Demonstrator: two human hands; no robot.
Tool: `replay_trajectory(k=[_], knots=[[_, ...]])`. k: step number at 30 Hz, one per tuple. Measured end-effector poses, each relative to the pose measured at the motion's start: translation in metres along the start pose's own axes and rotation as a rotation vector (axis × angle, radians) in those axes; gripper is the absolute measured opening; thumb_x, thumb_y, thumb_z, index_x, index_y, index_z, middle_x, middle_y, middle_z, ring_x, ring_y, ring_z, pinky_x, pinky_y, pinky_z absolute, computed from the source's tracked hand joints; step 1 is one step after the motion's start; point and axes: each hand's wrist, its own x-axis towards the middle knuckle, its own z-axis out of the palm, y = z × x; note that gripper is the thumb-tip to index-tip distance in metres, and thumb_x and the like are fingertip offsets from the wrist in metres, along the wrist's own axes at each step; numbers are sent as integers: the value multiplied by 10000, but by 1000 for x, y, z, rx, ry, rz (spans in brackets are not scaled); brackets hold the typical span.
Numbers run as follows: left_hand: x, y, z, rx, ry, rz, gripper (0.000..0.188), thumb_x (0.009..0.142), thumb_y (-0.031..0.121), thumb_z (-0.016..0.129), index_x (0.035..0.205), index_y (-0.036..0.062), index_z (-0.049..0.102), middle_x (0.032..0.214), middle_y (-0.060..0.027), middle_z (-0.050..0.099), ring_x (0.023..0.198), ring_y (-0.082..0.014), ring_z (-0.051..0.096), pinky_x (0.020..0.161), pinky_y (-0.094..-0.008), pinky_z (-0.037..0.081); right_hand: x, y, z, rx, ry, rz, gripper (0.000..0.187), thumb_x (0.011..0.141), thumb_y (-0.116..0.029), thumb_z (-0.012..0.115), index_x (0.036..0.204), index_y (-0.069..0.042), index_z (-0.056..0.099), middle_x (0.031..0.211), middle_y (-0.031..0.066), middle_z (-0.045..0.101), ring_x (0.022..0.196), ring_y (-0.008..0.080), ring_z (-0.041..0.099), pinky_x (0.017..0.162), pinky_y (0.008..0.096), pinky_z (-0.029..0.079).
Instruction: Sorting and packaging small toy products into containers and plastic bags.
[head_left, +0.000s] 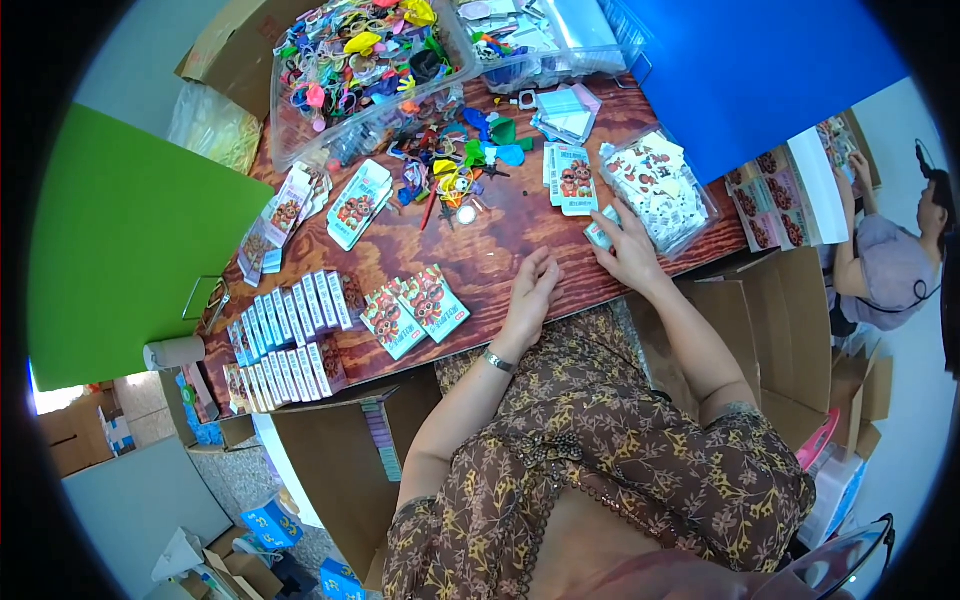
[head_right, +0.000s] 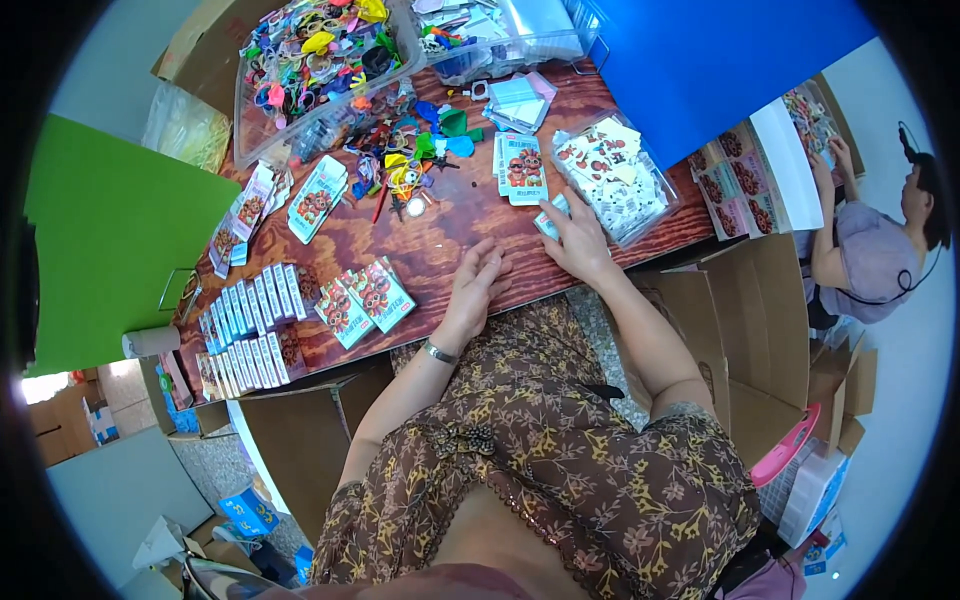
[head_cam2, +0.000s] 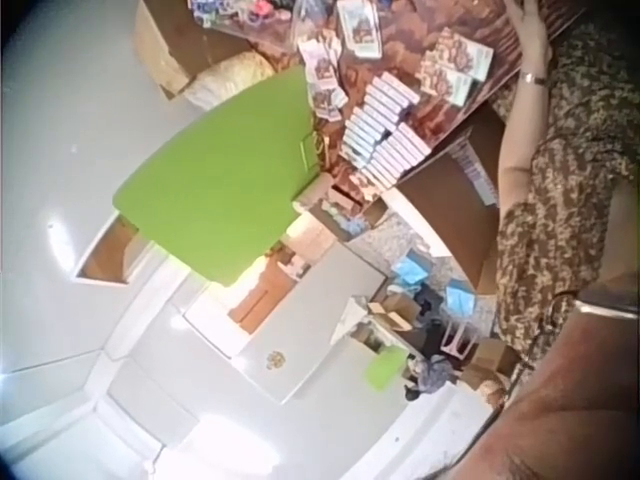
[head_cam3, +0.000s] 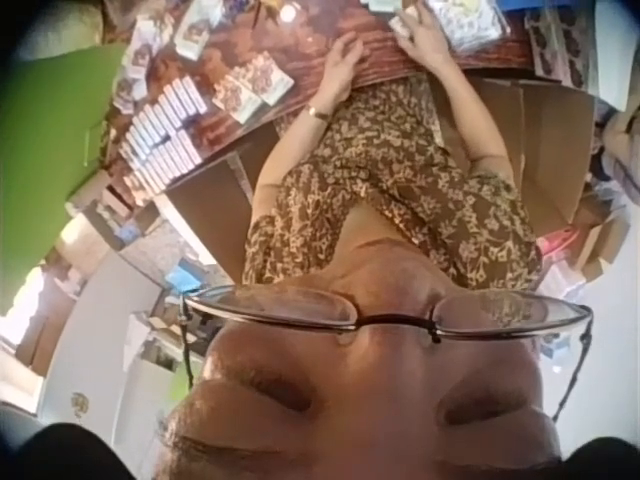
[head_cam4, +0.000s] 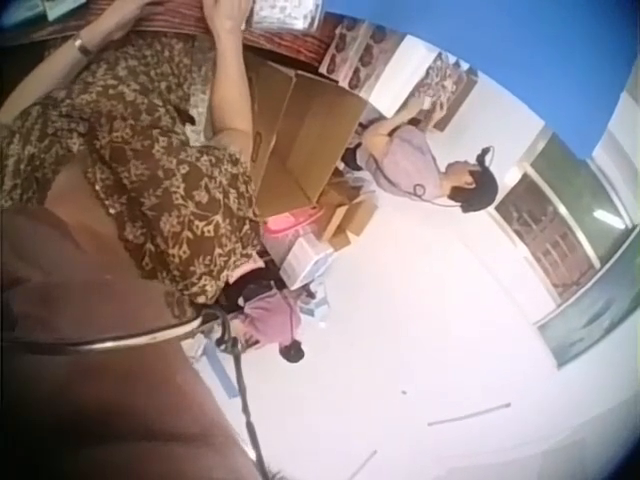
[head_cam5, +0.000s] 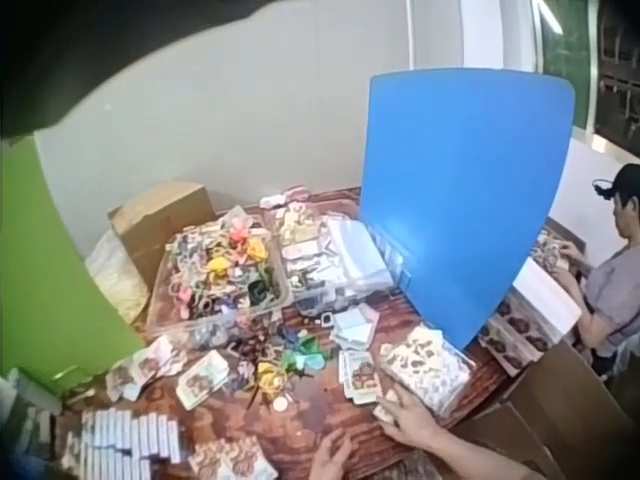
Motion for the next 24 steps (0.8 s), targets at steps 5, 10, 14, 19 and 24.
replay_trajectory(k=[5,10,14,19,24], knots=[[-5,9,17,-64,4,103,571,1011,223,597,1483,24,344,1415,-105,491,1217,-165,527,981,-292,452,1,-56,-26,163,119,-33,778,811,-220,764,1485,-81,403,1485,251,395,1364,415,404,1119,467,353],[-8,26,4,-98,-93,247,560,1010,227,600,1445,3,329,1284,-71,558,1220,-141,527,977,-300,464,2,-96,-22,403,66,-237,723,847,-135,697,1487,-32,376,1434,216,451,1315,381,447,1090,460,374],[-14,39,-16,-62,-8,265,796,966,232,661,1498,-56,144,1293,-144,550,1149,-183,586,965,-320,493,8,-107,-21,572,46,-228,634,855,-45,639,1452,-30,425,1393,186,487,1233,344,527,1029,420,441],[-17,32,-32,209,99,367,1192,789,303,850,1534,-76,1,1394,-234,467,1233,-245,549,1001,-373,486,11,-118,-24,635,25,-209,512,884,-10,640,1378,-76,525,1278,131,505,1138,253,582,938,363,519],[-33,45,-31,543,102,481,1241,732,294,882,1532,-80,11,1427,-275,431,1281,-305,523,1034,-404,461,9,-117,-23,591,21,-214,463,891,8,662,1339,-68,570,1251,104,508,1042,186,615,838,310,551]])
